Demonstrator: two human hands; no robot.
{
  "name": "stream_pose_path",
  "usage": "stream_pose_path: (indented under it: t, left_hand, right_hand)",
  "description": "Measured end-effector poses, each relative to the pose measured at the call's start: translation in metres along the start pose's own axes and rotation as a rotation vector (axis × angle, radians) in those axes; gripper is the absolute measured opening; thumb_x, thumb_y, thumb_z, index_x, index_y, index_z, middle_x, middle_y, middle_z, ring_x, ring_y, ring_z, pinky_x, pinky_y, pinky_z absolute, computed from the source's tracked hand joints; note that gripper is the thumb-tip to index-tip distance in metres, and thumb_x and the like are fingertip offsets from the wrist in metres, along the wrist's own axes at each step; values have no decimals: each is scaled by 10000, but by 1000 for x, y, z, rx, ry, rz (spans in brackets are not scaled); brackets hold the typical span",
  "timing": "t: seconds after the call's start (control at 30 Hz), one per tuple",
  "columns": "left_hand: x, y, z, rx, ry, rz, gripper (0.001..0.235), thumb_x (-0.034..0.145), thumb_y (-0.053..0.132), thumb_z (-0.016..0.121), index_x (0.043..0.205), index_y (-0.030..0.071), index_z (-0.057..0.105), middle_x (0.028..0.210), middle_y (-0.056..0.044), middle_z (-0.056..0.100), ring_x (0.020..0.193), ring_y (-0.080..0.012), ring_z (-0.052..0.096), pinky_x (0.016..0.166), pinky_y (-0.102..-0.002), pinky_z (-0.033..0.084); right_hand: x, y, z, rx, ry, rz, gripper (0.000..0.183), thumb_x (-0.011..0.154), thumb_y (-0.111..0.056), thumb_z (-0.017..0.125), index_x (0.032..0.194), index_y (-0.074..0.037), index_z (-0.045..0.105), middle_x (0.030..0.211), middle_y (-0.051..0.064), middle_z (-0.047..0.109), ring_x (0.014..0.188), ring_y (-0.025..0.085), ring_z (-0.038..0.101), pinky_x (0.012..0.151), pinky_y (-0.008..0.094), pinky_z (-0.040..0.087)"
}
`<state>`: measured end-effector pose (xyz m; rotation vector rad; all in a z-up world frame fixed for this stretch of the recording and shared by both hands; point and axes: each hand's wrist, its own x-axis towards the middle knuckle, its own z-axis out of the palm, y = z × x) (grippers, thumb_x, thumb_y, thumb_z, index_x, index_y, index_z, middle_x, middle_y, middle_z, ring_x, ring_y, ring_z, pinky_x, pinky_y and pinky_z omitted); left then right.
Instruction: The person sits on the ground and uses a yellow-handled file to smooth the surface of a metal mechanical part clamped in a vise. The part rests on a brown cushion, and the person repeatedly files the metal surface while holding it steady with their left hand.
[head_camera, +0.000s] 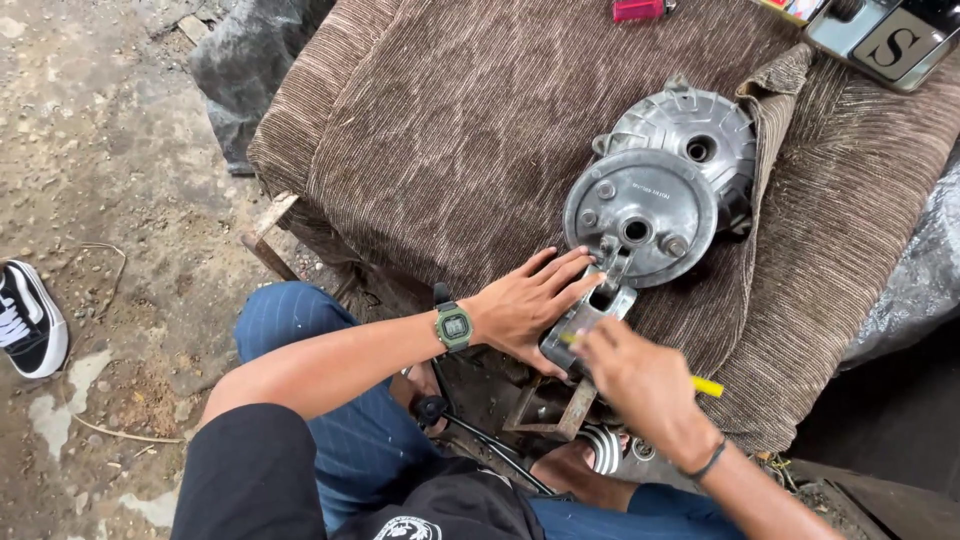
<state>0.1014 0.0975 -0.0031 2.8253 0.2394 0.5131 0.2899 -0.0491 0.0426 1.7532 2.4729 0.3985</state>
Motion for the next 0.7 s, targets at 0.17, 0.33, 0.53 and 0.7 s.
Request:
stream_pose_path:
  t: [0.17, 0.33, 0.53, 0.7]
  left_hand:
    - [-1, 1, 7, 12, 32, -2, 1337, 672, 891, 610, 1596, 18, 194, 1610, -265, 292, 1555, -393, 245, 1243, -582, 234]
    - [-1, 1, 0, -1, 1, -14, 1379, 644, 910, 590, 1619, 36, 159, 1588, -260, 312, 1553, -383, 262, 1218, -585, 265]
    - [0, 0, 0, -6, 4, -7, 1348, 659, 883, 617, 1604, 22, 190, 1580, -277, 316, 1543, -398, 277, 1208, -600, 281]
    - [1, 2, -3, 34, -2, -3, 1373, 650, 912, 600, 1605, 18, 181, 1582, -275, 315, 1548, -389, 268, 1216, -583, 270]
  right_hand:
    - [10, 1, -35, 111, 79, 121, 188, 1006, -347, 588, 937, -173, 613, 900, -53, 553, 520, 126, 551, 395, 286, 455]
    - [9, 15, -7, -107, -6, -8, 175, 998, -390, 556, 968, -238, 638, 956, -115, 531, 653, 122, 648, 431, 322, 504]
    - [4, 13, -2, -105, -18, -40, 215, 984, -428, 542, 938, -253, 657, 929, -119, 519, 667, 115, 604, 414, 302, 504]
    - [1, -8, -13, 107, 48, 131, 210, 993, -460, 530, 998, -272, 624, 870, -119, 476, 595, 209, 689, 432, 392, 536]
